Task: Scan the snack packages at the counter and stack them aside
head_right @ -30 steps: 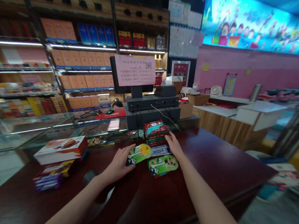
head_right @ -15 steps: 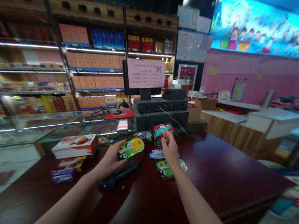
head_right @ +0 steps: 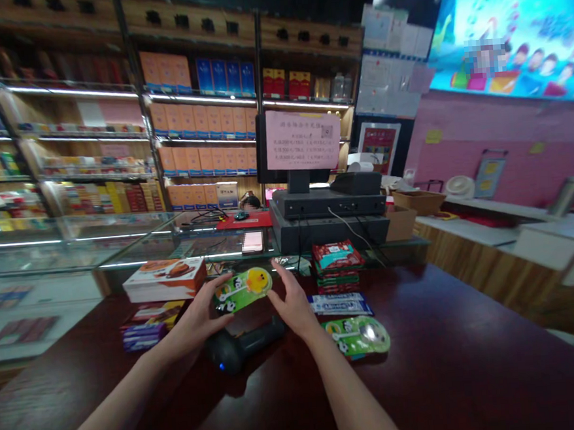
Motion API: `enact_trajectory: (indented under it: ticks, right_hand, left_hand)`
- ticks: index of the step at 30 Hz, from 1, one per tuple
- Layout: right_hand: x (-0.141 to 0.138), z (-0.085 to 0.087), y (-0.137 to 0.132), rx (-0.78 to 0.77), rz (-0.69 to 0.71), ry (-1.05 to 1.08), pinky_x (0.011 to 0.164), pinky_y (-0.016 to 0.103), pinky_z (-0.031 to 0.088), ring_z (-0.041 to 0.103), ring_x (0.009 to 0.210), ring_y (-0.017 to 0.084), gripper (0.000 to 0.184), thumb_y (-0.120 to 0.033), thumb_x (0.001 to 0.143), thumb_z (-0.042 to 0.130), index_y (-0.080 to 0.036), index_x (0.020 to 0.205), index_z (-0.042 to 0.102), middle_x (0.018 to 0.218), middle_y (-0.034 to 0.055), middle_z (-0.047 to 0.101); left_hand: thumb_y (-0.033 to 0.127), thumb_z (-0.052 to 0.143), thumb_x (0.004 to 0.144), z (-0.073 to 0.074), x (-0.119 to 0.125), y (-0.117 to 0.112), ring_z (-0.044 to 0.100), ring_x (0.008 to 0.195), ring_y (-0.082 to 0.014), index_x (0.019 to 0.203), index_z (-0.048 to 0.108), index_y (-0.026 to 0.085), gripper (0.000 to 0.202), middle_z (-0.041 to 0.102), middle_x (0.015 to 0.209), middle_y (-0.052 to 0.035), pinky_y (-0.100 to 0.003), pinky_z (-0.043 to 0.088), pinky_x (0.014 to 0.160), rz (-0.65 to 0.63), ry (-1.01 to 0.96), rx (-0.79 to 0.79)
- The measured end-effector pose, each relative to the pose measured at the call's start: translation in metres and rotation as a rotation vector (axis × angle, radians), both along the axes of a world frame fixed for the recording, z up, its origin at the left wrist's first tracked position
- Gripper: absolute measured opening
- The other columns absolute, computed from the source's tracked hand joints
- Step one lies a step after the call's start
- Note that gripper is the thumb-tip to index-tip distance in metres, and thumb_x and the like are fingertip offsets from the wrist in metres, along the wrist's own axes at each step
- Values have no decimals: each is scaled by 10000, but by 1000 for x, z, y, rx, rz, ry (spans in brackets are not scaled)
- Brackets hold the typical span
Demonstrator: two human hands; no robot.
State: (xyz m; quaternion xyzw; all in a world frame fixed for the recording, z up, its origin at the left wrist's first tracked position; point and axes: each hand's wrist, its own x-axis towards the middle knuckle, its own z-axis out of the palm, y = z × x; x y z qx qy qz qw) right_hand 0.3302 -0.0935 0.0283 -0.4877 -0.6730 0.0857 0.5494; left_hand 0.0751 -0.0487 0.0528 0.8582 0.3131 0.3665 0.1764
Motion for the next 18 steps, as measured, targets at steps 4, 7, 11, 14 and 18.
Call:
enact_trajectory:
  ticks: [4,7,11,14,18]
  right_hand:
    - [-7,0,2,-63,94,-52,1172,504,385,430,1435,252,734,-224,853,662,-312,1526,381,1561,65,452]
    - [-9,-1,4,-72,119,-41,1173,501,387,442,1429,254,779,-220,843,691,-327,1537,356,1564,60,449]
    - [-11,-1,6,-72,148,-14,1126,468,456,482,1399,254,830,-205,821,718,-349,1544,336,1557,50,460]
    - [-14,-2,7,-53,176,23,1099,439,490,528,1359,245,816,-191,821,713,-350,1537,354,1543,47,480]
    - [-17,-4,9,-17,154,63,1061,400,528,598,1277,230,744,-151,824,691,-334,1498,433,1489,50,538]
  left_hand:
    - [210,654,771,-2,-9,1,491,1347,-279,1424,413,251,697,533,1429,-98,-500,375,1155,1,-6,8]
    - [182,634,768,-1,-12,1,517,1319,-266,1401,434,252,668,550,1403,-93,-473,412,1133,4,-27,26]
    - [158,624,748,3,-15,-1,547,1287,-254,1407,429,267,696,566,1391,-75,-446,444,1114,36,-46,39]
    - [151,633,737,5,-17,-2,545,1293,-252,1418,424,287,726,567,1400,-63,-444,447,1118,33,-26,50]
    - [164,626,772,5,-20,-1,525,1331,-257,1451,395,306,731,549,1441,-67,-463,428,1141,28,4,59]
